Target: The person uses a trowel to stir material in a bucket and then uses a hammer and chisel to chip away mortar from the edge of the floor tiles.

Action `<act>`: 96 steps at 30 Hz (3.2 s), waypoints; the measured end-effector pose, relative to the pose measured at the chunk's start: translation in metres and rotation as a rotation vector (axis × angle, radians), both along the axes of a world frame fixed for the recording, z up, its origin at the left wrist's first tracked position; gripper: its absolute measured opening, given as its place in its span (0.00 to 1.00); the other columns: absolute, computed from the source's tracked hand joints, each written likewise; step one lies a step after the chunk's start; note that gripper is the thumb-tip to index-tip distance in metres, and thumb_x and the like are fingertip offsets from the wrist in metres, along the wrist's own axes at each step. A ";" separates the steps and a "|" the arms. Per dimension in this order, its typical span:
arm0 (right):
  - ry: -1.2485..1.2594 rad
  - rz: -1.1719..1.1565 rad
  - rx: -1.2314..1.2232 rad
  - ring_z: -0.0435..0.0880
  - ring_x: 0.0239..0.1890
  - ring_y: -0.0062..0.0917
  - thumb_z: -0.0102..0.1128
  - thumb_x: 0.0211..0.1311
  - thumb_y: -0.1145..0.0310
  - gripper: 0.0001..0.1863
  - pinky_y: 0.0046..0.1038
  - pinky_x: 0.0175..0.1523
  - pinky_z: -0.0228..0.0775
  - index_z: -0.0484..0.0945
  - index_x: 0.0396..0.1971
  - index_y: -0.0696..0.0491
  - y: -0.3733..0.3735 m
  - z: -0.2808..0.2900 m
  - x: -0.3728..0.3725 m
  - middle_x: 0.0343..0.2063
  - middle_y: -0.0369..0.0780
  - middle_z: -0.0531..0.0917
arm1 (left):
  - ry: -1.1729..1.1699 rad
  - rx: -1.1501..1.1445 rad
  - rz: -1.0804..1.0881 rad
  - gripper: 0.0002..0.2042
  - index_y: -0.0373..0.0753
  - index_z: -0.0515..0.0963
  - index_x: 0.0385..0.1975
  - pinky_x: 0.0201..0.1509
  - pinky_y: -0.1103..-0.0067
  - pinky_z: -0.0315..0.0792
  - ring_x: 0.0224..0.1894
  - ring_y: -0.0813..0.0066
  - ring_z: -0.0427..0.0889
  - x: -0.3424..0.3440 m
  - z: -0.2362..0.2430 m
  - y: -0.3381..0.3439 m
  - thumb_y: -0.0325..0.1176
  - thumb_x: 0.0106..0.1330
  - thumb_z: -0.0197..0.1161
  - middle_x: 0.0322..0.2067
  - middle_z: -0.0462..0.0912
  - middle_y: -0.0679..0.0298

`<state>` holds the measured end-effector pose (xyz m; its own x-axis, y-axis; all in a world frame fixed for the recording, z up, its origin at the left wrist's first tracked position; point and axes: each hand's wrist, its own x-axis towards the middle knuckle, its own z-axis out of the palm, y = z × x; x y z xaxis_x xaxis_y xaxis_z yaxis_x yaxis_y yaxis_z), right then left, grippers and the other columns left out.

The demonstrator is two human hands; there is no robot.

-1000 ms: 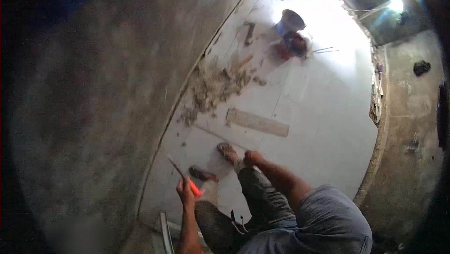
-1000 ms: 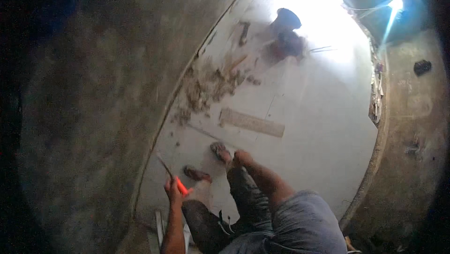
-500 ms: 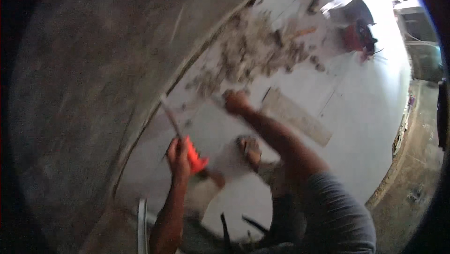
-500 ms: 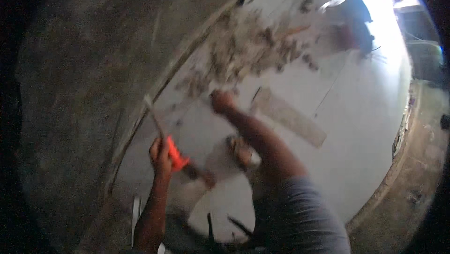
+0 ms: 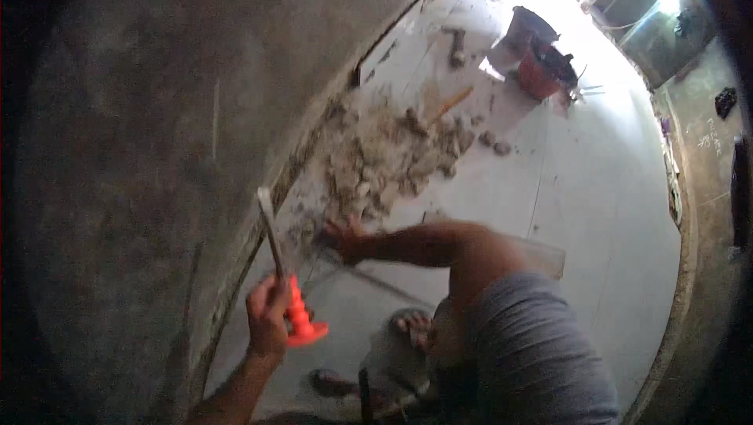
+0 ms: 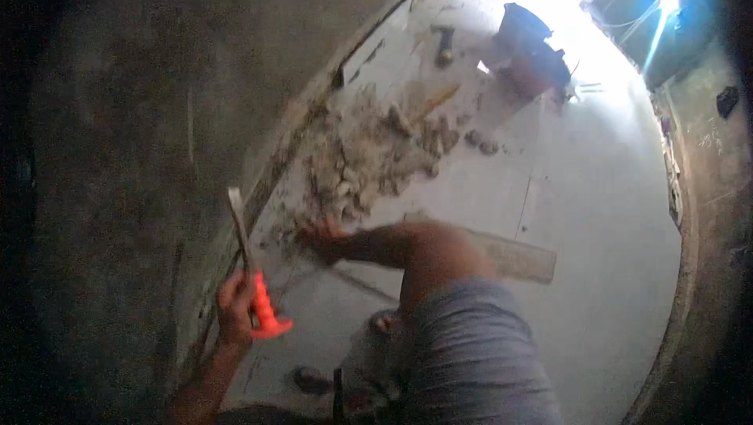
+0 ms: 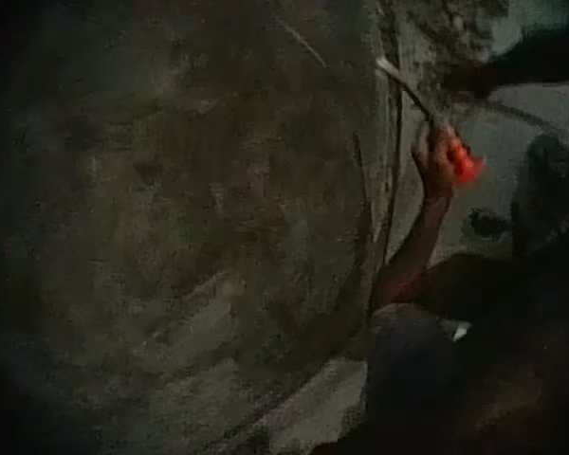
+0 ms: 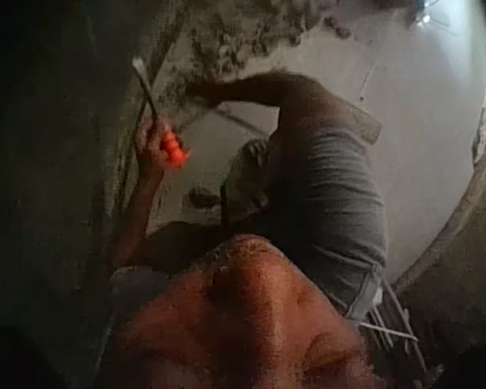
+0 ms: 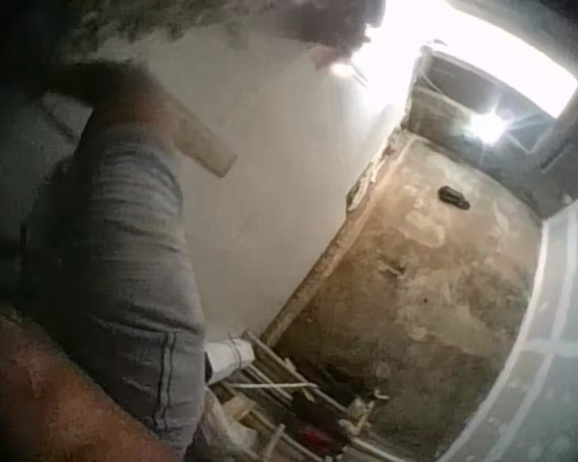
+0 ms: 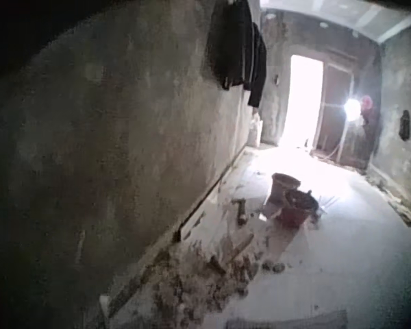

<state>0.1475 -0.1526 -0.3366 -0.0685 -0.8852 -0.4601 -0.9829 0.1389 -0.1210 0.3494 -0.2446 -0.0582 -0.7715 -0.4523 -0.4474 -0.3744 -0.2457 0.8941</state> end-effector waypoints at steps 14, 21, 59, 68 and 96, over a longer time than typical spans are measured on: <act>-0.348 -0.177 1.041 0.85 0.40 0.31 0.71 0.50 0.44 0.24 0.36 0.46 0.77 0.87 0.33 0.51 0.159 0.031 -0.111 0.37 0.40 0.87 | -0.036 0.073 0.024 0.17 0.31 0.73 0.46 0.28 0.76 0.77 0.24 0.77 0.79 0.032 0.003 -0.016 0.42 0.74 0.52 0.26 0.76 0.64; 0.573 -0.396 -0.205 0.84 0.31 0.45 0.57 0.60 0.58 0.16 0.44 0.36 0.78 0.83 0.34 0.57 0.083 0.020 -0.272 0.27 0.49 0.81 | -0.164 -0.047 0.051 0.17 0.31 0.72 0.45 0.29 0.75 0.77 0.24 0.77 0.79 0.049 -0.006 -0.027 0.42 0.74 0.50 0.26 0.76 0.63; -0.700 -1.140 -0.879 0.73 0.18 0.15 0.65 0.59 0.56 0.17 0.21 0.22 0.66 0.76 0.38 0.54 0.107 0.300 -0.068 0.20 0.32 0.75 | 0.081 0.975 0.131 0.14 0.38 0.73 0.27 0.42 0.63 0.76 0.29 0.60 0.78 -0.175 -0.203 -0.018 0.44 0.65 0.58 0.26 0.78 0.58; -1.032 -1.442 -1.232 0.72 0.17 0.17 0.63 0.58 0.61 0.13 0.23 0.22 0.64 0.75 0.31 0.55 0.065 0.213 0.012 0.19 0.33 0.74 | 0.173 0.687 0.196 0.23 0.43 0.70 0.33 0.34 0.62 0.76 0.29 0.66 0.78 -0.219 -0.211 -0.018 0.60 0.70 0.50 0.27 0.77 0.62; -1.734 -1.774 -1.031 0.67 0.12 0.21 0.56 0.63 0.63 0.07 0.28 0.18 0.62 0.71 0.29 0.50 0.096 0.094 0.093 0.15 0.32 0.68 | 0.419 0.777 0.337 0.14 0.41 0.65 0.33 0.40 0.59 0.72 0.33 0.64 0.76 -0.299 -0.193 -0.027 0.46 0.69 0.41 0.32 0.74 0.62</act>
